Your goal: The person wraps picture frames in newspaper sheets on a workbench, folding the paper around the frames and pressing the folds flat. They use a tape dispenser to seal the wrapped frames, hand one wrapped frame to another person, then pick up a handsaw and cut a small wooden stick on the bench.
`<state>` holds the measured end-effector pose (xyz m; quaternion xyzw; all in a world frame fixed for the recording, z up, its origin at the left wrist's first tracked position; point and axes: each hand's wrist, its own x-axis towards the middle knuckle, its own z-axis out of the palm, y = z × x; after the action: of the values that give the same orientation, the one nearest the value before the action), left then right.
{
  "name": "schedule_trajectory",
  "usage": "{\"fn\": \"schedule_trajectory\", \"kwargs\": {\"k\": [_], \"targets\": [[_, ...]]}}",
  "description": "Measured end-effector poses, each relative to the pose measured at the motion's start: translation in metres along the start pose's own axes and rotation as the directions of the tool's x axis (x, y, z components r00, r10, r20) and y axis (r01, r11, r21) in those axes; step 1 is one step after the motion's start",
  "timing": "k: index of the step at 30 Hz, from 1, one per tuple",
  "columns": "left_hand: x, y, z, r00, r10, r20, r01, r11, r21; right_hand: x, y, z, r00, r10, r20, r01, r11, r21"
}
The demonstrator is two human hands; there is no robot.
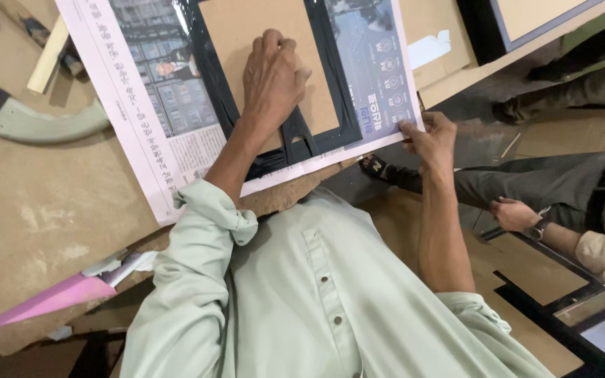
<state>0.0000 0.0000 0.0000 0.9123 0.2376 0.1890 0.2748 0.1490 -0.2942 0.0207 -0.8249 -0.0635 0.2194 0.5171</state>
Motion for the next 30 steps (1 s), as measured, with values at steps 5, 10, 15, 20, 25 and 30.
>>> {"fn": "schedule_trajectory", "kwargs": {"k": [5,10,15,20,25,30], "targets": [[0.05,-0.018,-0.003,0.953,0.204,-0.222,-0.167,0.97,0.176,0.0,0.009,0.001,0.988,-0.09,-0.128,0.082,0.995,-0.061],[0.095,-0.055,-0.022,0.969,0.228,-0.095,-0.206,0.959,0.194,0.001,0.019,0.008,0.973,-0.107,-0.204,0.112,0.994,0.01],[0.097,-0.058,-0.022,0.982,0.185,-0.028,-0.177,0.965,0.194,-0.008,0.01,0.023,0.921,-0.321,-0.22,0.359,0.919,0.162],[0.1,-0.06,-0.026,0.983,0.182,-0.037,-0.174,0.973,0.149,-0.035,-0.019,0.044,0.73,-0.672,-0.121,0.665,0.74,-0.099],[0.089,-0.046,-0.01,0.945,0.187,-0.268,-0.117,0.959,0.257,-0.078,-0.04,0.101,0.308,-0.882,0.357,0.897,0.144,-0.417],[0.081,-0.025,-0.01,0.913,-0.364,-0.185,0.351,0.931,-0.098,-0.088,-0.058,0.118,0.084,-0.826,0.558,0.981,-0.028,-0.189]]}}
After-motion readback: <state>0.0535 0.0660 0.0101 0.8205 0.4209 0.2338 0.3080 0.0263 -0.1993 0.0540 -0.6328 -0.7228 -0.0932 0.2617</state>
